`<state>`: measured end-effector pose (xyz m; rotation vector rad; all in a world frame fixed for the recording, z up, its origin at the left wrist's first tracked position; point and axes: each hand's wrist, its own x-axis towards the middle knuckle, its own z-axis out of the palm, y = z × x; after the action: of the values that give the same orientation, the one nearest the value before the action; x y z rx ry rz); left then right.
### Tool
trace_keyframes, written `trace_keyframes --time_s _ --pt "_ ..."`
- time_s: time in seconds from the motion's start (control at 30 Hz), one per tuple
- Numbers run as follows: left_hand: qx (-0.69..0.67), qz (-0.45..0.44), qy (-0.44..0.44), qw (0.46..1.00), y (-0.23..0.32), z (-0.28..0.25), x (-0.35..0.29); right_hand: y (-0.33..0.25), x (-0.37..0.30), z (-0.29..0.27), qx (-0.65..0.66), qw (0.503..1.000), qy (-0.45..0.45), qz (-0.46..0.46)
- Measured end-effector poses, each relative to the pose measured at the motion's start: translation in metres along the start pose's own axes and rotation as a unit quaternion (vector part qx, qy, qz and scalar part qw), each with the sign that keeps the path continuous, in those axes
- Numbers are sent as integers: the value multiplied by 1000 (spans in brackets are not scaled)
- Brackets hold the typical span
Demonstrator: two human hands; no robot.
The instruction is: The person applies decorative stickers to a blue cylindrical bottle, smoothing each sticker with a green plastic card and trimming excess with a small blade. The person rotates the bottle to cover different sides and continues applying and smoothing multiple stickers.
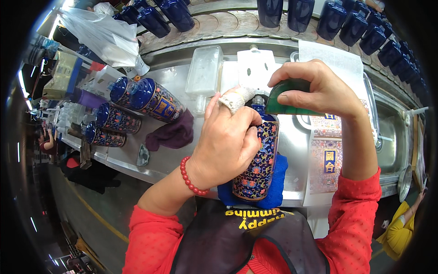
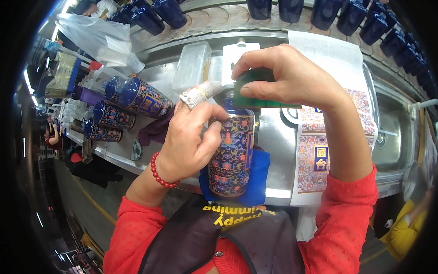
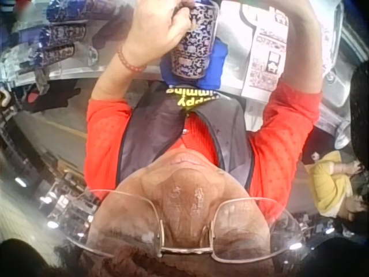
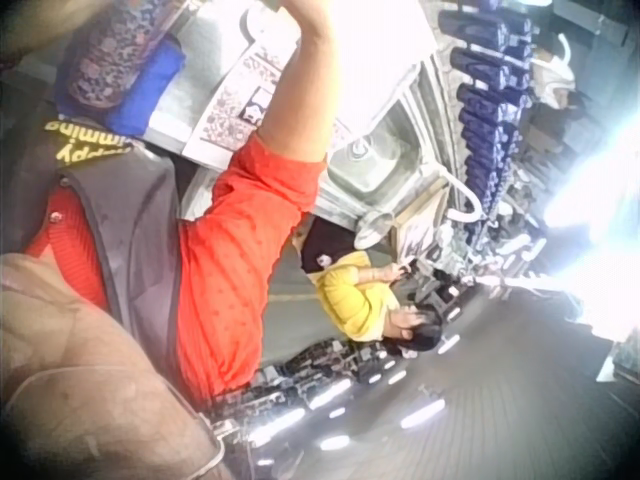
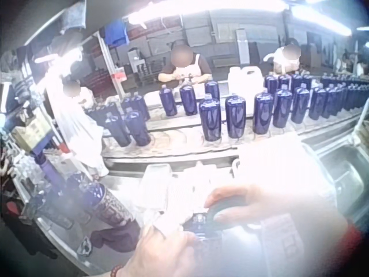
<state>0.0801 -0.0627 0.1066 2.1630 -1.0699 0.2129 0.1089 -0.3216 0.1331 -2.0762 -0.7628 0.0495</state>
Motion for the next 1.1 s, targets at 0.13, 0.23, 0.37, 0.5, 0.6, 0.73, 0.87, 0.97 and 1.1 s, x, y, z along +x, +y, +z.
trace_keyframes --time_s 0.13,0.23,0.37,0.5,0.6,0.73,0.87,0.97,1.1 --pt "-9 -12 7 1000 -5 -1 -2 0 7 0 -33 999 14 -13" --pt "1 -1 33 999 -11 1 -2 1 16 0 -16 999 -31 1" --pt "-12 -3 47 999 -17 4 -4 3 29 -1 11 997 -72 -13" --pt "-27 -25 44 998 -20 5 -7 6 38 -6 10 992 -123 -13" --pt "-39 -29 49 998 -22 5 -8 7 43 -9 0 989 -144 -28" --pt "-44 -42 43 997 -22 5 -9 9 50 -10 19 984 -174 -42" --pt "-83 -80 15 993 -20 1 -10 9 55 -9 50 979 -197 -5" --pt "-76 -74 23 994 -20 0 -9 8 55 -9 43 978 -204 15" --pt "-62 -52 41 996 -23 3 -9 9 54 -8 58 977 -201 29"
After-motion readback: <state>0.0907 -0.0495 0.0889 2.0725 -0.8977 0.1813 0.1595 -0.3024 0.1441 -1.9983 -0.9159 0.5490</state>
